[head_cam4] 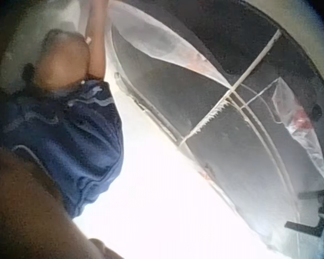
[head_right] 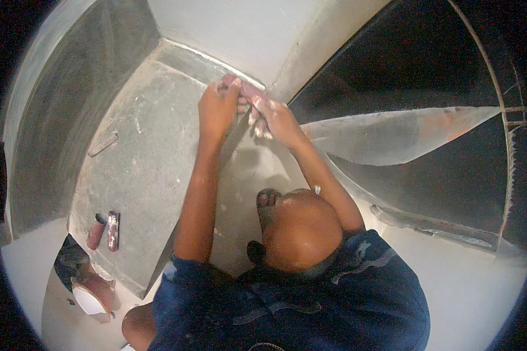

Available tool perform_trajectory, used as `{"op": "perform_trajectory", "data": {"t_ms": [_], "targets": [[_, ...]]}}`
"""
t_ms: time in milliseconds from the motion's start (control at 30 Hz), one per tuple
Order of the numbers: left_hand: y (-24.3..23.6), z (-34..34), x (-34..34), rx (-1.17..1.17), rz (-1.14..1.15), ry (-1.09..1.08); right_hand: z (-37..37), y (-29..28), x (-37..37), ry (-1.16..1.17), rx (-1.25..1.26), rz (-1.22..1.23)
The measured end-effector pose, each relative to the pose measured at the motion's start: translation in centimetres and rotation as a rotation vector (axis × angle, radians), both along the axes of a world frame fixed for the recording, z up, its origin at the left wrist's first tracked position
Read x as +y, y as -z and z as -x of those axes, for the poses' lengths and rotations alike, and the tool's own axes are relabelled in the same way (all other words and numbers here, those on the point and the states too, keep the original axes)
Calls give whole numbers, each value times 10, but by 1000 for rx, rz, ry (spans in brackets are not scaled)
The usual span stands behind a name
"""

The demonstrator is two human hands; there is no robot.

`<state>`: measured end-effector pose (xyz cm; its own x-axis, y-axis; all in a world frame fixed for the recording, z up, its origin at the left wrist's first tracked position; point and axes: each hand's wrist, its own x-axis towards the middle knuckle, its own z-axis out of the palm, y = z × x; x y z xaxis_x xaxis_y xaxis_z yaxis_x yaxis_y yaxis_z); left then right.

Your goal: The person smooths the corner of a concrete stair using a small sanding block. They repeatedly rub the block along the edge and adjacent surfaces, occasionally switching hands and adjusting grip to refine the finish.

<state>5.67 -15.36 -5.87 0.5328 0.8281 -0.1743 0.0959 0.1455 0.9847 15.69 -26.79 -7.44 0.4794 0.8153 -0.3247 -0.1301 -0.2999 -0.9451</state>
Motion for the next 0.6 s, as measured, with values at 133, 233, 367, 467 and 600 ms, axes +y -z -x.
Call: {"op": "perform_trajectory", "data": {"t_ms": [133,233,367,467,600], "targets": [[4,-20,35,245,-308,69,-1,1,22,162,-43,-8],[-9,-17,26,211,-201,89,3,6,21,297,91,1],[5,-23,37,279,-335,130,2,3,25,358,252,39],[1,-28,34,191,-355,69,5,-2,29,393,179,-10],[16,-32,29,225,-437,18,7,11,32,404,1,32]]}}
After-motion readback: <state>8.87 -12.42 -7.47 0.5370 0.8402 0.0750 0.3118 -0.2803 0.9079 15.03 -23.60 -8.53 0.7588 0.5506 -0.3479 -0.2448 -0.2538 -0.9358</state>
